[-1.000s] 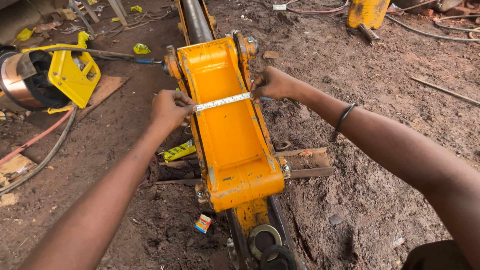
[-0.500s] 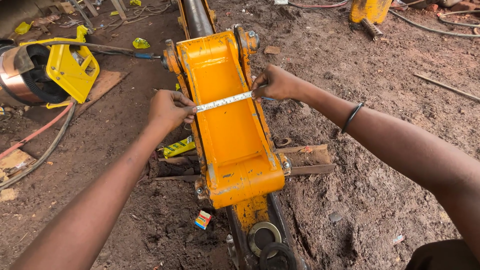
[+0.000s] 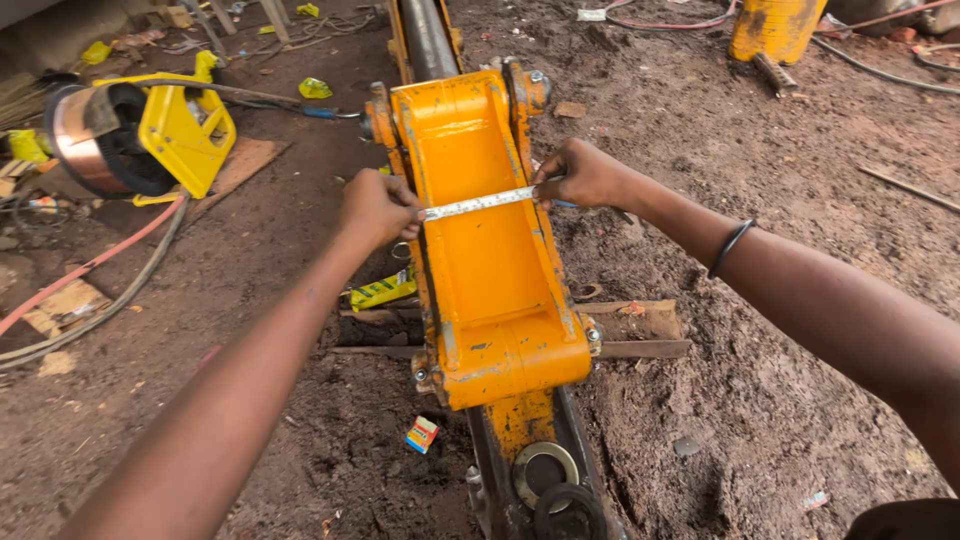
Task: The person measures a yellow metal component of a machine using a tape measure. They repeatedly extend and retract the tape to measure different sections of the component's length and width.
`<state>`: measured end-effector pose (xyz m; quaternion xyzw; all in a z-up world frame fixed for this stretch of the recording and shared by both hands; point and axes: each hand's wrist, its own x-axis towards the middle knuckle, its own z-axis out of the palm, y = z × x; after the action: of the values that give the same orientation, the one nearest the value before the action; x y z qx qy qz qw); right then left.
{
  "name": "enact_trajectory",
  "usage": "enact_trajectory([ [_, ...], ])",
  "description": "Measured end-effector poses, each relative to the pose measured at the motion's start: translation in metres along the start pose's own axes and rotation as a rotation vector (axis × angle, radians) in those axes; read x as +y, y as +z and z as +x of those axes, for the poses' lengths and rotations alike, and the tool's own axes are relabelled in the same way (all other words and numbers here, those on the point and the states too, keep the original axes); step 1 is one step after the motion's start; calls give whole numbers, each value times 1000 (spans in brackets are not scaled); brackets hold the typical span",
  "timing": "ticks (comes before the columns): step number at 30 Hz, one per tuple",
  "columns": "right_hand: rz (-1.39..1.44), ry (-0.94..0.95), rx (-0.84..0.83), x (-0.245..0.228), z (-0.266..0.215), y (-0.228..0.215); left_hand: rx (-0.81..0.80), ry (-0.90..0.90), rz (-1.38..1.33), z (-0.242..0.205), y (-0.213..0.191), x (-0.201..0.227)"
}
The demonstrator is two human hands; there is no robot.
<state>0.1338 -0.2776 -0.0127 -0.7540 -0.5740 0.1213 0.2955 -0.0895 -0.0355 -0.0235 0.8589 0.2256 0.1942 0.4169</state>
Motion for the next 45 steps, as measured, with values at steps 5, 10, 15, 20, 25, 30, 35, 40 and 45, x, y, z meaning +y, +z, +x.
enact_trajectory([
  [5,23,55,-3,-3,0,-1,18,32,8,4,4,-3],
  [10,35,73,-11,-3,2,1,45,60,38,-2,3,-2],
  [15,-25,51,4,1,1,1,50,63,25,-6,5,1],
  [20,-13,82,12,9,6,5,61,110,11,1,6,-16],
  [25,-11,-69,105,18,10,6,126,128,-62,16,17,-30],
  [30,-78,33,26,18,14,7,117,142,-91,13,17,-32],
  [35,-122,81,0,22,13,6,96,129,-64,9,13,-23],
  [40,-61,-42,41,19,10,6,80,76,-66,9,13,-18],
  [45,-59,-11,48,12,6,6,80,65,-17,11,11,-21],
])
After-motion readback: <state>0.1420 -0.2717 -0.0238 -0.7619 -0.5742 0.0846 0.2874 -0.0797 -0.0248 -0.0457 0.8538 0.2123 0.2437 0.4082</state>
